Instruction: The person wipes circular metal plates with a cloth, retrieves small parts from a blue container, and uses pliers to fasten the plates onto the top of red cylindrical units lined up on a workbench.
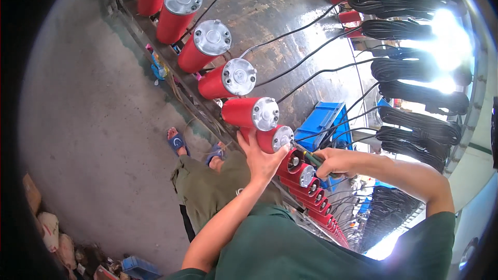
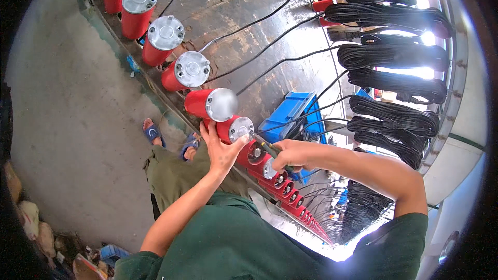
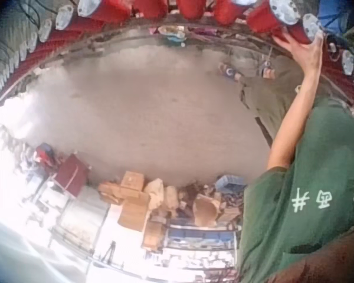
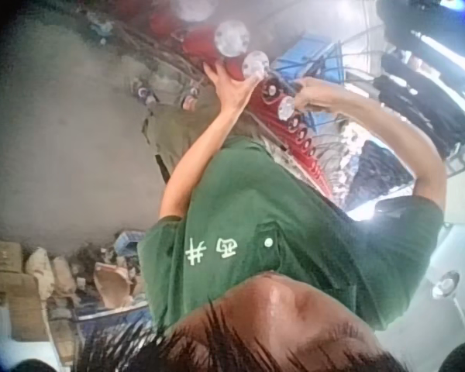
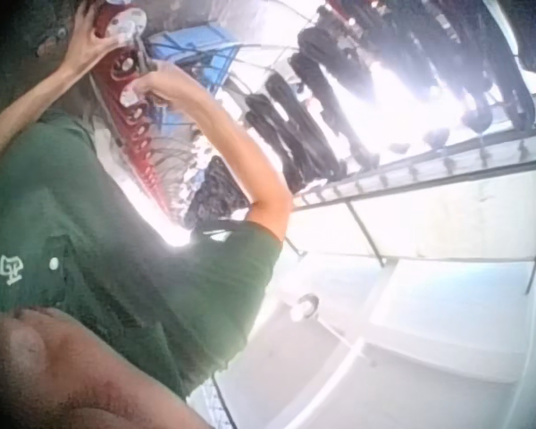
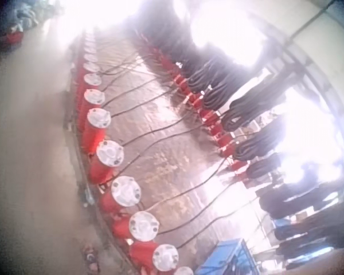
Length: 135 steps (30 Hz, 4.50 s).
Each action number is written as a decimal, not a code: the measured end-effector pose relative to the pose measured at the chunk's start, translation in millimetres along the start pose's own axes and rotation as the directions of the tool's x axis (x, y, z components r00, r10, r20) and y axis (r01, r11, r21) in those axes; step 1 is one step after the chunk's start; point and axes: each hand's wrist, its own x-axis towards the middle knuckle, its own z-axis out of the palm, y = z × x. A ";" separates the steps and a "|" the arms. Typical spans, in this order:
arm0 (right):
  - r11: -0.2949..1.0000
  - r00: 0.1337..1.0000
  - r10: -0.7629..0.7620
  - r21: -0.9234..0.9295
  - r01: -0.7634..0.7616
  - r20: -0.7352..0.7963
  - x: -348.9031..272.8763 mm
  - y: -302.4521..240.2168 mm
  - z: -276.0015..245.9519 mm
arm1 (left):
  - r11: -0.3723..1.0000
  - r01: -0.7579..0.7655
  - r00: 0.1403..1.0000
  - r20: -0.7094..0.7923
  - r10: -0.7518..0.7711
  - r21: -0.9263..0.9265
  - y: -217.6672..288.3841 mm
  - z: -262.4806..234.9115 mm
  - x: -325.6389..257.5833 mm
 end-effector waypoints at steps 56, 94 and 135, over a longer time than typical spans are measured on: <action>0.687 0.909 -0.407 -0.685 0.242 -0.087 -25.6 -50.5 26.6 | 0.997 -0.052 0.999 -0.002 0.053 0.054 -15.4 -3.8 9.0; -0.693 0.786 -0.182 0.644 0.323 -0.590 126.1 292.5 55.4 | 0.934 -0.218 0.958 -0.118 0.260 0.284 55.2 -4.1 -6.2; 0.530 0.178 0.080 0.193 0.826 -0.981 284.2 314.3 32.1 | -0.412 -0.705 0.671 0.731 -0.125 0.577 -157.7 455.3 -46.0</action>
